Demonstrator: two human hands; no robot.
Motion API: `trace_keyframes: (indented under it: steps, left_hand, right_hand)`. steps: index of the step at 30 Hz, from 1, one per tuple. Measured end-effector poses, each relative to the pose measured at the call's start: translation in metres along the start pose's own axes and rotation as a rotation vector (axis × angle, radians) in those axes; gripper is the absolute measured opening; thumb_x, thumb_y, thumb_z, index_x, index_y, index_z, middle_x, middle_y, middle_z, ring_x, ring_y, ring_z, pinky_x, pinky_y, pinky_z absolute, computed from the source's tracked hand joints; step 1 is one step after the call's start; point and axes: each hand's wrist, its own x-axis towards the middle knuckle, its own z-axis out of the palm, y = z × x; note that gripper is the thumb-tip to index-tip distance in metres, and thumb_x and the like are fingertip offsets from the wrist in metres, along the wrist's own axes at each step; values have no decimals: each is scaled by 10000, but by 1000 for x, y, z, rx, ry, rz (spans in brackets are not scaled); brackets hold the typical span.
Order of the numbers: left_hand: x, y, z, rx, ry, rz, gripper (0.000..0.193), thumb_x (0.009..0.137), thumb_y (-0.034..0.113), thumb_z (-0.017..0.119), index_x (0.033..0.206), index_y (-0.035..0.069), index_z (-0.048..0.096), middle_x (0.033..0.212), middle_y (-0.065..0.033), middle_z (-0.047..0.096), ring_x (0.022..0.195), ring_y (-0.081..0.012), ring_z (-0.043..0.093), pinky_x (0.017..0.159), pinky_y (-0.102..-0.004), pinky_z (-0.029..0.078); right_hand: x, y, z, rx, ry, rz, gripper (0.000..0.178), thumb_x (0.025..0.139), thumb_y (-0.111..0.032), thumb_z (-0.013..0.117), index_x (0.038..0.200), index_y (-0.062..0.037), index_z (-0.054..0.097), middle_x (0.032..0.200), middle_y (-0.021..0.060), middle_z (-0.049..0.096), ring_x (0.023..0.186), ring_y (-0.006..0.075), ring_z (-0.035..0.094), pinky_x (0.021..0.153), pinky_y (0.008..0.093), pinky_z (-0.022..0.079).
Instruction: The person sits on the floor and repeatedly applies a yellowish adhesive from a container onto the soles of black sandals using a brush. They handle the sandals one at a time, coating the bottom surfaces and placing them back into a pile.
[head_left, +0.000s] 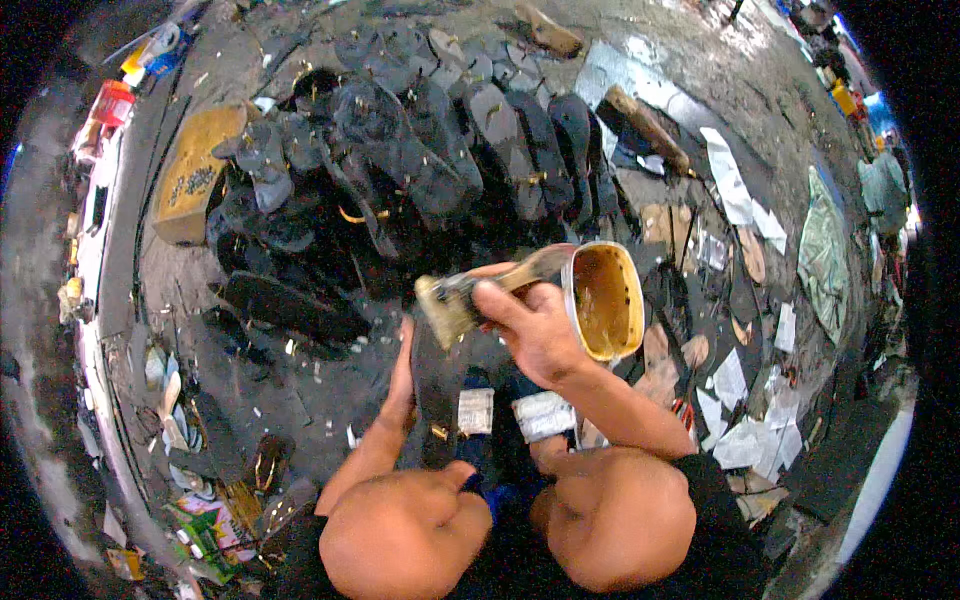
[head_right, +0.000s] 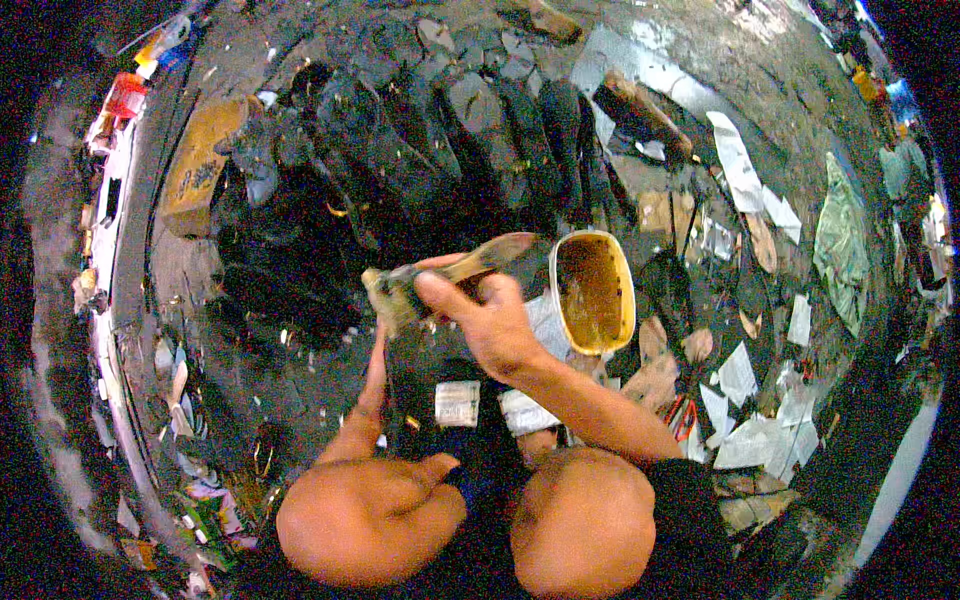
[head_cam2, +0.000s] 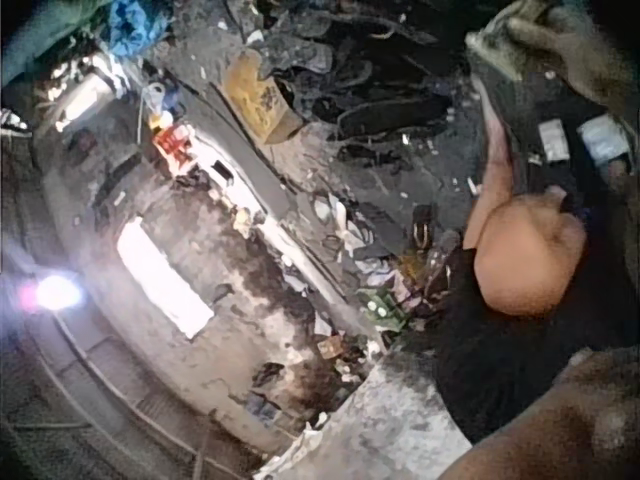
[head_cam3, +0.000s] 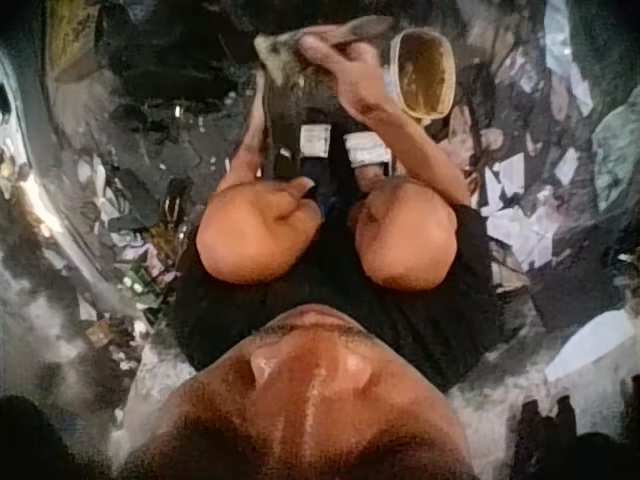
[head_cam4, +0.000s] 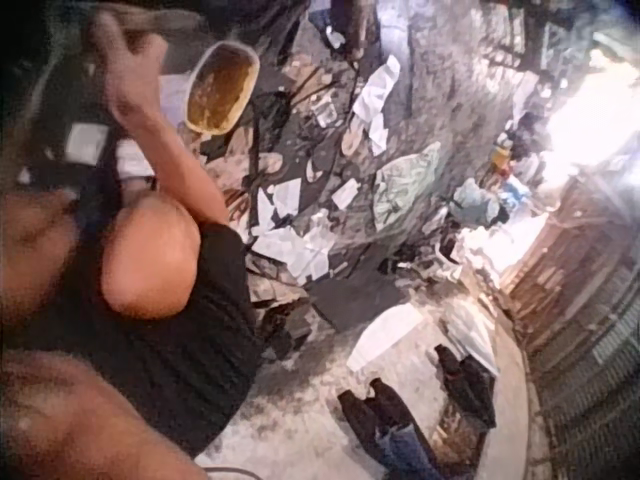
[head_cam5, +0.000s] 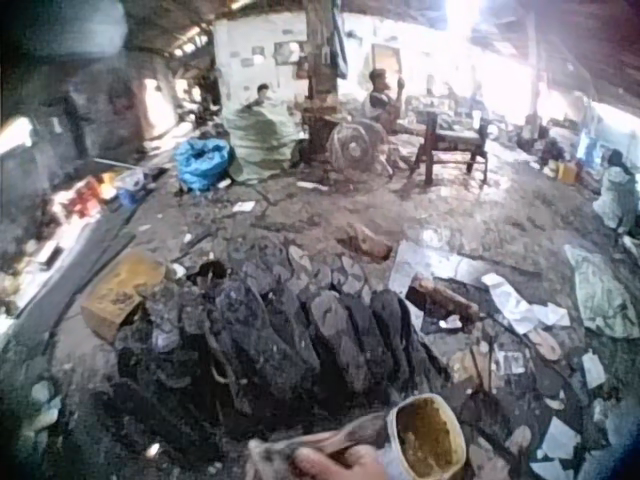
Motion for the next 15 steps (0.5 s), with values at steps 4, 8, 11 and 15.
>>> trace_keyframes:
  steps: [4, 8, 11, 15]
  left_hand:
    - [-61, -14, -7, -174, -83, -189, 681, 1014, 605, 321, 1302, 33, 554, 1146, -95, 676, 912, -205, 690, 824, -353, 569]
    - [-75, -12, -3, -180, -62, -205, 688, 1010, 613, 321, 1300, 35, 555, 1146, -95, 676, 906, -206, 692, 819, -358, 571]
    - [-78, 1, 0, -159, -40, -137, 693, 1007, 619, 321, 1298, 36, 557, 1146, -94, 676, 902, -206, 693, 815, -362, 573]
    - [-36, 27, 19, -33, -97, 118, 712, 976, 658, 365, 1287, 51, 567, 1122, -88, 677, 858, -215, 690, 773, -379, 577]
  right_hand:
    - [19, -20, -24, 142, 242, -27, 180, 961, -241, 647, 1048, -85, 675, 935, -20, 682, 781, 57, 579, 639, 242, 424]
    - [12, -15, -14, 140, 210, -14, 261, 902, -226, 730, 1080, -39, 691, 963, -12, 695, 809, 77, 615, 699, 240, 472]
    - [12, -16, -4, 56, 209, -45, 269, 908, -202, 722, 1089, -8, 682, 989, 6, 702, 858, 104, 639, 778, 261, 505]
    - [20, -3, 0, -256, 126, -203, 268, 908, -200, 715, 1089, -5, 682, 1004, 47, 713, 861, 128, 656, 802, 283, 518]
